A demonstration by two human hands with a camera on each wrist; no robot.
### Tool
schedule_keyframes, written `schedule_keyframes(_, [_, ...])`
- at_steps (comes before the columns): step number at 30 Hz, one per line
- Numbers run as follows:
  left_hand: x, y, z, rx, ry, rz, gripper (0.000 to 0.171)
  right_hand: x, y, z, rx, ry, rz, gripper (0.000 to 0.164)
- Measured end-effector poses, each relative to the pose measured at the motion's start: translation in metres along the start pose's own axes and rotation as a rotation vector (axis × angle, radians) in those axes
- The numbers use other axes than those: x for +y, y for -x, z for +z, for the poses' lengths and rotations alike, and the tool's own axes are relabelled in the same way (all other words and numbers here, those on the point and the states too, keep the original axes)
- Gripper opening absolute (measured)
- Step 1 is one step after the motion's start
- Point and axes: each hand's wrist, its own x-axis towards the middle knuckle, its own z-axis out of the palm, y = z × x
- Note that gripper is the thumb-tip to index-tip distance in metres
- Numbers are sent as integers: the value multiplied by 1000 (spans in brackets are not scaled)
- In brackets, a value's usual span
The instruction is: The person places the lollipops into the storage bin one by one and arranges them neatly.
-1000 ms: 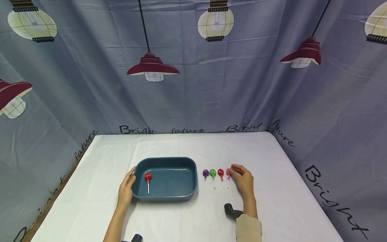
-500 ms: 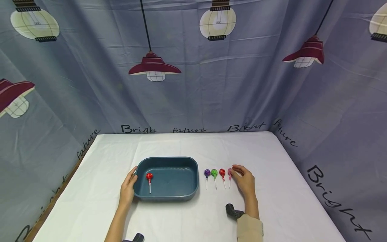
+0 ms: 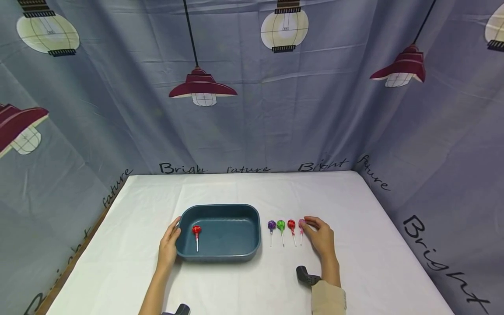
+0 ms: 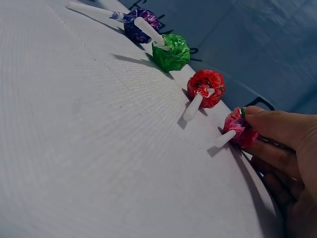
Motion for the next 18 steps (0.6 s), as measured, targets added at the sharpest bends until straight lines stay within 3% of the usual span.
schedule_keyframes(18, [-3, 0, 0, -6, 11, -8, 39, 0, 1, 0, -15, 28, 22, 37])
